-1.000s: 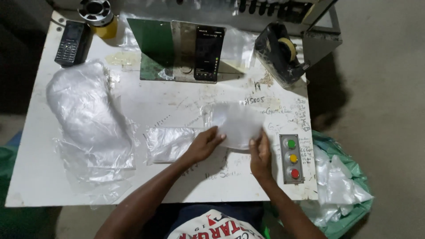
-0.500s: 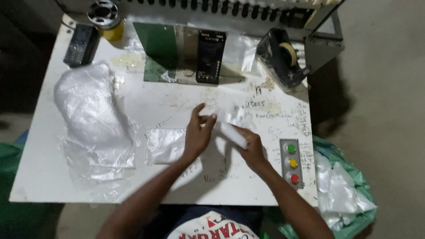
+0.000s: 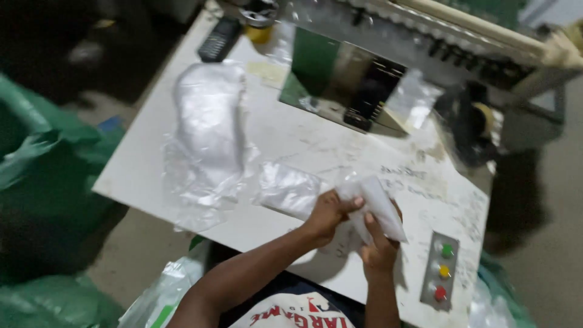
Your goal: The person is manually packaging small items into plastic bags at a workstation.
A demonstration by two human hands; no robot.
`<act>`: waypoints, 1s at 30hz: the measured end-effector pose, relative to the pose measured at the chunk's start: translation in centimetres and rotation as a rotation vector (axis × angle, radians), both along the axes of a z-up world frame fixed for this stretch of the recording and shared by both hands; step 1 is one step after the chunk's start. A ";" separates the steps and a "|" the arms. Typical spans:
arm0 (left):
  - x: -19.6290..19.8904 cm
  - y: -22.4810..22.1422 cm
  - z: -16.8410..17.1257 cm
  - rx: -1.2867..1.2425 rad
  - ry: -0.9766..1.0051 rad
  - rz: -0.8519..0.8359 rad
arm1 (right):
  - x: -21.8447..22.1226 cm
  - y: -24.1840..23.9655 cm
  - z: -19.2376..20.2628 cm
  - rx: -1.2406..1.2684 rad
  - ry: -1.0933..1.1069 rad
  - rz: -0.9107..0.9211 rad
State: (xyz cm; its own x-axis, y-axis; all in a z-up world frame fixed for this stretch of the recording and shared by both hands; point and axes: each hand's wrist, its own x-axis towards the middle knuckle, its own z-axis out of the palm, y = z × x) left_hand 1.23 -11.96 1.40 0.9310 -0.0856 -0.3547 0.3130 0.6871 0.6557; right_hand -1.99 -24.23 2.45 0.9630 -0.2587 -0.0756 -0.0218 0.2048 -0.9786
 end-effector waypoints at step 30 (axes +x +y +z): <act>-4.3 24.3 -3.0 1.744 -0.218 0.443 | -2.7 -3.0 0.2 -0.473 -0.126 -0.086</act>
State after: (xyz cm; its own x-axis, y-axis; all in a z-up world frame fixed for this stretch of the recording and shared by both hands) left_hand -3.11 12.34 -1.58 0.8162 0.4504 0.3619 0.1368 -0.7593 0.6363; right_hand -4.64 -27.20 2.69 0.9309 -0.3153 0.1844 0.0997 -0.2662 -0.9587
